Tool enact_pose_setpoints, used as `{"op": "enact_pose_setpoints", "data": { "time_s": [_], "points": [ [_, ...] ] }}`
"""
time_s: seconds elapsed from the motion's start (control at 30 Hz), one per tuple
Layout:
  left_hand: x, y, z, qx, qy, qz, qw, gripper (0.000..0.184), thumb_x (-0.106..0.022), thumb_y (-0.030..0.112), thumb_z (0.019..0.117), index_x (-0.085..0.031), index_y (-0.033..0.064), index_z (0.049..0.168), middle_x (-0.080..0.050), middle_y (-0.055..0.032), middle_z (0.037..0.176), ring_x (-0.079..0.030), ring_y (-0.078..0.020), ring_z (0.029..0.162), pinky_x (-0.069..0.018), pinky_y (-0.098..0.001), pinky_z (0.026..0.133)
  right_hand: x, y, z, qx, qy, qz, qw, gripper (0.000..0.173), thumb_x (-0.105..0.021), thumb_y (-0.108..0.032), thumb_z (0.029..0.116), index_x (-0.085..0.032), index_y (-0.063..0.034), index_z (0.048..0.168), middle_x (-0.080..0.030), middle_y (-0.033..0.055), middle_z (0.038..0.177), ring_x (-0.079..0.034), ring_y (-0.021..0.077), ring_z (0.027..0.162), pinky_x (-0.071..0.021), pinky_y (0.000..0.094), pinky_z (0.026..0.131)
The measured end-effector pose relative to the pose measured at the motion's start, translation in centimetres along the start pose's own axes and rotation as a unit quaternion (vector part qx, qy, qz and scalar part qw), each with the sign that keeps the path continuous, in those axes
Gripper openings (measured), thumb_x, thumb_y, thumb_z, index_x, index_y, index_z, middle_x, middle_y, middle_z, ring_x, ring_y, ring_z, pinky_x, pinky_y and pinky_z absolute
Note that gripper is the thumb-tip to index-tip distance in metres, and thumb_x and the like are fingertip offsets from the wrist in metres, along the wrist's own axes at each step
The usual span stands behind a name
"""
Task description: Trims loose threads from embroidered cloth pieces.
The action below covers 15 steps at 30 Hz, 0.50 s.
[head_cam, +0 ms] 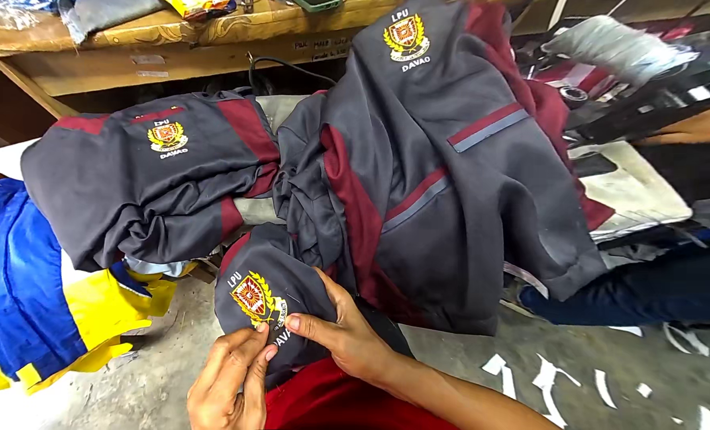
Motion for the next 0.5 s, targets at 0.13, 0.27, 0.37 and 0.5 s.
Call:
{"op": "enact_pose_setpoints", "data": {
  "time_s": [0.13,0.27,0.37,0.5],
  "points": [
    [-0.1,-0.24,-0.02,-0.001,0.003,-0.006,1.0,0.014,-0.073,0.013,0.0948,-0.077,0.0025,0.102,-0.071,-0.0061,0.1,-0.068,-0.0045,0.096,-0.0565,-0.0146,0.085,0.02,0.03,0.0,0.005,-0.001,-0.004,1.0,0.05,-0.07,0.001,0.0891,-0.05,0.0068,0.134,-0.066,0.0092,0.122,-0.065,0.01,0.113,-0.0547,0.0272,0.101],
    [-0.06,-0.25,0.01,-0.003,-0.002,-0.008,1.0,0.014,-0.072,0.013,0.0956,-0.077,0.0027,0.103,-0.071,-0.0061,0.101,-0.068,-0.0044,0.096,-0.0567,-0.0145,0.084,-0.01,0.09,-0.06,0.009,0.0,0.0,1.0,0.051,-0.07,0.002,0.0885,-0.05,0.0073,0.135,-0.066,0.0096,0.123,-0.065,0.0104,0.114,-0.0548,0.0277,0.101],
    [-0.1,-0.29,0.01,-0.012,0.002,-0.006,1.0,0.013,-0.072,0.012,0.0958,-0.077,0.0029,0.102,-0.071,-0.006,0.101,-0.068,-0.0042,0.096,-0.0561,-0.0141,0.084,-0.04,0.13,-0.06,0.006,-0.001,0.01,1.0,0.05,-0.069,0.003,0.0887,-0.05,0.007,0.134,-0.066,0.0097,0.122,-0.066,0.0109,0.113,-0.0552,0.0284,0.101],
    [-0.03,-0.75,0.0,0.003,0.018,-0.039,0.999,0.012,-0.071,0.012,0.0961,-0.075,0.0033,0.102,-0.07,-0.0043,0.101,-0.068,-0.0056,0.096,-0.0581,-0.0165,0.084,-0.08,0.12,-0.02,-0.007,-0.005,0.026,1.0,0.052,-0.068,0.003,0.0902,-0.047,0.0073,0.138,-0.065,0.0102,0.125,-0.065,0.0117,0.115,-0.0547,0.0291,0.102]
  ]
}}
Point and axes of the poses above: each hand's wrist, its own z-axis towards the middle knuckle, its own x-axis out of the back of the hand, y = z × x, the point moved 4 cm from there along z, towards the middle knuckle
